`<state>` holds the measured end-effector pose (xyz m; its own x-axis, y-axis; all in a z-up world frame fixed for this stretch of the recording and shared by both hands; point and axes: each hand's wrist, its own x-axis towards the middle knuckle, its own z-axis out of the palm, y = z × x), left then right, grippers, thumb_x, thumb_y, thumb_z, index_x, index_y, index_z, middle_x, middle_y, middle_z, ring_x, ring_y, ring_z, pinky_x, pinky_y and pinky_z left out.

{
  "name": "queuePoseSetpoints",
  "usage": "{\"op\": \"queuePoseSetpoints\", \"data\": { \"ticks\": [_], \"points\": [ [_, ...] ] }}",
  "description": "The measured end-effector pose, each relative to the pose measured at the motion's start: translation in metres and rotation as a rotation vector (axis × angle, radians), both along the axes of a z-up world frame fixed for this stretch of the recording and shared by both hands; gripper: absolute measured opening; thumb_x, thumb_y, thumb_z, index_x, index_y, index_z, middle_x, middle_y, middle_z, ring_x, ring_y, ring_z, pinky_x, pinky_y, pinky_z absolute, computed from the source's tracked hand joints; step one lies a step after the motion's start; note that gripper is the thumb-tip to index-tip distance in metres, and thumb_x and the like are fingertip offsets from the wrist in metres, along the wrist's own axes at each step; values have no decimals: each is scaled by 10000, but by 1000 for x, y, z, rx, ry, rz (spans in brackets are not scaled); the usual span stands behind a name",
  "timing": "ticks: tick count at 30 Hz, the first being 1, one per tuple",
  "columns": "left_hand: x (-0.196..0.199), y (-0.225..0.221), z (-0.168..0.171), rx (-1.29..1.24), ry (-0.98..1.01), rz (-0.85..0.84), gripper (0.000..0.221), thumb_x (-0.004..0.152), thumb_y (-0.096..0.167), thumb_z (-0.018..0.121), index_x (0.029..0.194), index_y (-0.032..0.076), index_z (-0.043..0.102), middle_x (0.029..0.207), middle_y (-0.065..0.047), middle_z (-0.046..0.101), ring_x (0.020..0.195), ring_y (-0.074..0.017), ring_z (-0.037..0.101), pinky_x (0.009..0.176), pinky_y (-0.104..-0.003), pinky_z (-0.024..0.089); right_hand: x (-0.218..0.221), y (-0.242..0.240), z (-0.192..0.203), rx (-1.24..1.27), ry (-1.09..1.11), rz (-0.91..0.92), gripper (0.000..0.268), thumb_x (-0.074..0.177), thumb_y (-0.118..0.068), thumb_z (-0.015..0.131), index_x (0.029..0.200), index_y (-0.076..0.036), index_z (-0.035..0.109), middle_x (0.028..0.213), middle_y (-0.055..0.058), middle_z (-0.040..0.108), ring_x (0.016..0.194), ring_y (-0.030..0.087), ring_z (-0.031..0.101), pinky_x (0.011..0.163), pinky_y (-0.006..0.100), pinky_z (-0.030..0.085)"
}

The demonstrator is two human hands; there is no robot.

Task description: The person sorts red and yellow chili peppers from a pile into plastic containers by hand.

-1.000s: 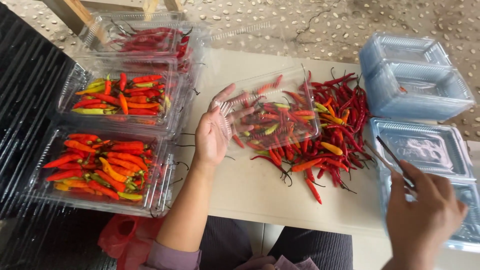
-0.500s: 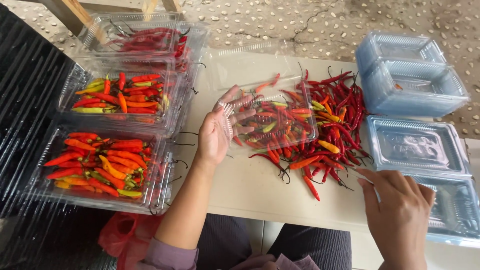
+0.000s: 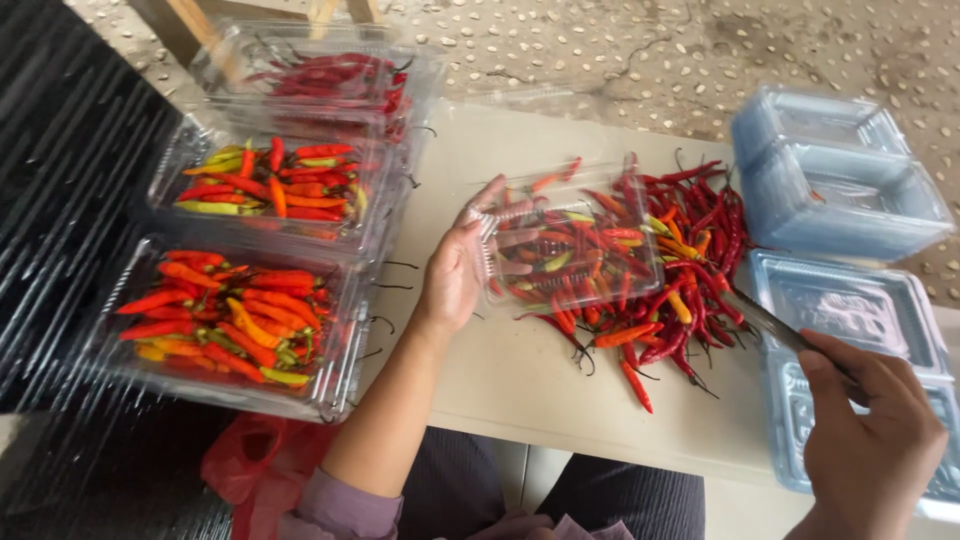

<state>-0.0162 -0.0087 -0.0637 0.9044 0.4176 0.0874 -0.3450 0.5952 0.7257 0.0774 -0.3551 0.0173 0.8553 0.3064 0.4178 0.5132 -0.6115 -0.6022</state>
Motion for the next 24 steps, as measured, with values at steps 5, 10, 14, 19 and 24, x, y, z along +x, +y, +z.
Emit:
{"op": "queuePoseSetpoints", "data": {
  "ticks": [5,10,14,19,24],
  "points": [
    [0,1,-5,80,-36,-43,663,1034,338,396,1633,101,241,1491,-193,548,1104,-293,691,741,-374,653,-11,48,8,112,66,155,225,1067,99,715,1286,51,731,1130,155,639,1013,214,577,894,285,446],
    [-1,-2,-7,-20,-136,-187,604,1048,287,453,1606,76,364,1488,-221,545,1169,-340,681,969,-508,587,-19,93,1,-99,-100,470,198,951,-111,728,1138,-134,787,987,-2,673,936,158,632,971,366,325],
    [-2,-1,-9,-48,-103,-219,678,1020,286,470,1645,83,303,1473,-203,556,1185,-306,672,791,-365,634,-19,106,2,-170,-166,543,176,983,-121,675,1109,-190,776,1006,-42,667,922,139,623,896,369,306],
    [-1,-2,-12,-98,-158,-226,627,1009,195,475,1610,65,351,1531,-248,494,1203,-376,658,1028,-534,559,-17,103,0,-216,-207,501,205,977,-114,684,1147,-178,779,1009,-25,656,951,190,607,898,384,298],
    [-1,0,-12,-74,-153,-224,659,995,220,502,1620,79,351,1487,-215,543,1197,-359,667,994,-488,574,-20,104,-4,-212,-252,456,157,988,-119,700,1118,-152,783,1001,-6,645,944,194,610,917,397,293]
  ]
}}
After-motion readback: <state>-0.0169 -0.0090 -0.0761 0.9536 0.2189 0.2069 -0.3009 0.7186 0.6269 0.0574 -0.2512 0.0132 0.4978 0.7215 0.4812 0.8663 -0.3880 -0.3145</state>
